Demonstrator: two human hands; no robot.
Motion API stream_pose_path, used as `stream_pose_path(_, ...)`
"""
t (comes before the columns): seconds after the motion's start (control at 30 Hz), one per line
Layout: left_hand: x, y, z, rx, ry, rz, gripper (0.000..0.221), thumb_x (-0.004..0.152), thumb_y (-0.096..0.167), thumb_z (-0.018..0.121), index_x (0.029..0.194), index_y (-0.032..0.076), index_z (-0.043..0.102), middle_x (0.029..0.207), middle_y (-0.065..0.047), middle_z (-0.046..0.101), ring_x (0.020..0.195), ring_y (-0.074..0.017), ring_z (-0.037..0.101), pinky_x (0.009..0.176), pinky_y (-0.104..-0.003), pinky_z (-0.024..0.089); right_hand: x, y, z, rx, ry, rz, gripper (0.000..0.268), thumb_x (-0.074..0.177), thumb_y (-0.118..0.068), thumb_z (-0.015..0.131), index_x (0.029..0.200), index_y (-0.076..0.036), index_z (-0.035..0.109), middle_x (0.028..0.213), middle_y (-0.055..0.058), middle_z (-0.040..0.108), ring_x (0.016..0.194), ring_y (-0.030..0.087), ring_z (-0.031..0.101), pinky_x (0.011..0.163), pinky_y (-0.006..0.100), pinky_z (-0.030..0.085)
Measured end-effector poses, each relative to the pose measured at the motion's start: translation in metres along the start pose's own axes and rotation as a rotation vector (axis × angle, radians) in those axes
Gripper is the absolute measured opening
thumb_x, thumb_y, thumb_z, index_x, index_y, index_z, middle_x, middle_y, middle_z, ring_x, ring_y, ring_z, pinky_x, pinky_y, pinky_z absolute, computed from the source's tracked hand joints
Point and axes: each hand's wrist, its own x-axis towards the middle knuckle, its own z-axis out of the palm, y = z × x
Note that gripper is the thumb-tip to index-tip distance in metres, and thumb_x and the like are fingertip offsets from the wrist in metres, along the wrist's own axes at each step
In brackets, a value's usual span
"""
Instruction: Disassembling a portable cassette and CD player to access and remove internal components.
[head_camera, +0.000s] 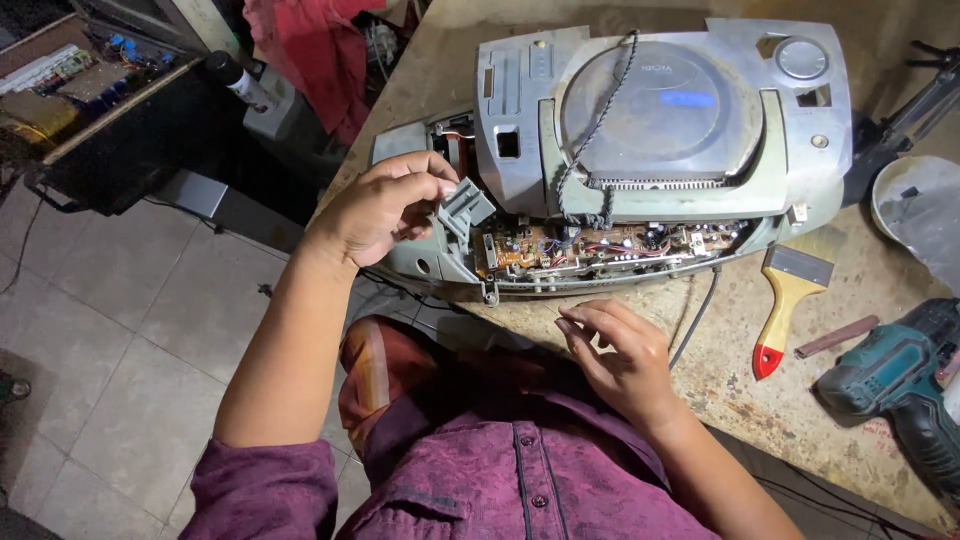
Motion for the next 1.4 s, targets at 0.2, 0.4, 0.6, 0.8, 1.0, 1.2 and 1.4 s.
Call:
stream_pose_path(0.2,0.000,-0.009,-0.006,-0.102,-0.029,-0.035,0.011,0.088,0.012,0.064,0.098,0.008,0.068,0.071,0.005,0.040,0.061,-0.0058,0.040,0.047,-0.021,0.042,-0.001,-0.001,0.005,-0.003,-0.022,-0.008,0.012,0.083,-0.001,0.079,0.094,-0.004,0.078,0.082,0.011,0.075,0.054,0.023,0.068,0.047,0.029,0.055)
stream_pose_path(0.4,-0.003,-0.014,-0.008,-0.062,-0.028,0.045,0.011,0.088,0.011,0.063,0.097,0.008,0.068,0.073,0.002,0.043,0.065,-0.0074,0.043,0.051,-0.022,0.046,0.014,-0.001,-0.015,-0.095,0.012,-0.022,0.019,0.079,0.006,0.080,0.097,-0.002,0.079,0.082,0.012,0.075,0.054,0.022,0.067,0.048,0.029,0.054)
stream_pose_path(0.6,-0.007,-0.016,-0.015,0.148,-0.055,0.114,0.005,0.094,0.017,0.066,0.092,0.012,0.066,0.089,0.002,0.058,0.081,-0.0063,0.052,0.059,-0.020,0.049,0.046,0.014,-0.069,-0.541,0.085,-0.364,0.023,0.096,0.004,0.088,0.115,0.002,0.076,0.099,0.022,0.074,0.084,0.030,0.067,0.072,0.042,0.052)
stream_pose_path(0.8,-0.011,-0.017,-0.016,0.223,-0.060,0.150,0.008,0.094,0.021,0.068,0.098,0.013,0.068,0.086,0.002,0.061,0.072,-0.0045,0.053,0.061,-0.018,0.051,0.074,0.001,-0.083,-0.862,-0.017,-0.328,0.054,0.094,-0.036,0.100,0.132,-0.007,0.072,0.129,0.023,0.063,0.112,0.039,0.059,0.095,0.054,0.047)
stream_pose_path(1.0,-0.006,-0.022,-0.018,0.050,-0.063,0.143,0.008,0.094,0.017,0.065,0.089,0.011,0.064,0.086,0.002,0.057,0.078,-0.0057,0.050,0.054,-0.019,0.041,0.083,0.000,-0.080,-1.006,-0.063,-0.328,0.050,0.093,-0.048,0.093,0.127,-0.015,0.076,0.131,0.012,0.067,0.117,0.032,0.061,0.098,0.052,0.044)
stream_pose_path(1.2,-0.006,-0.023,-0.020,0.026,-0.060,0.116,0.007,0.094,0.018,0.063,0.089,0.012,0.063,0.085,0.002,0.055,0.074,-0.0048,0.048,0.054,-0.019,0.041,0.096,0.010,-0.093,-1.002,-0.167,-0.378,0.052,0.091,-0.043,0.092,0.131,-0.014,0.075,0.123,0.005,0.073,0.106,0.025,0.068,0.110,0.046,0.043)
stream_pose_path(1.4,-0.004,-0.030,-0.024,0.043,-0.062,0.164,0.008,0.096,0.020,0.061,0.094,0.012,0.064,0.088,0.001,0.056,0.069,-0.0077,0.051,0.055,-0.020,0.044,0.105,0.023,-0.102,-1.036,-0.261,-0.414,0.062,0.080,-0.037,0.093,0.133,-0.015,0.071,0.120,0.011,0.067,0.101,0.028,0.062,0.096,0.044,0.045)
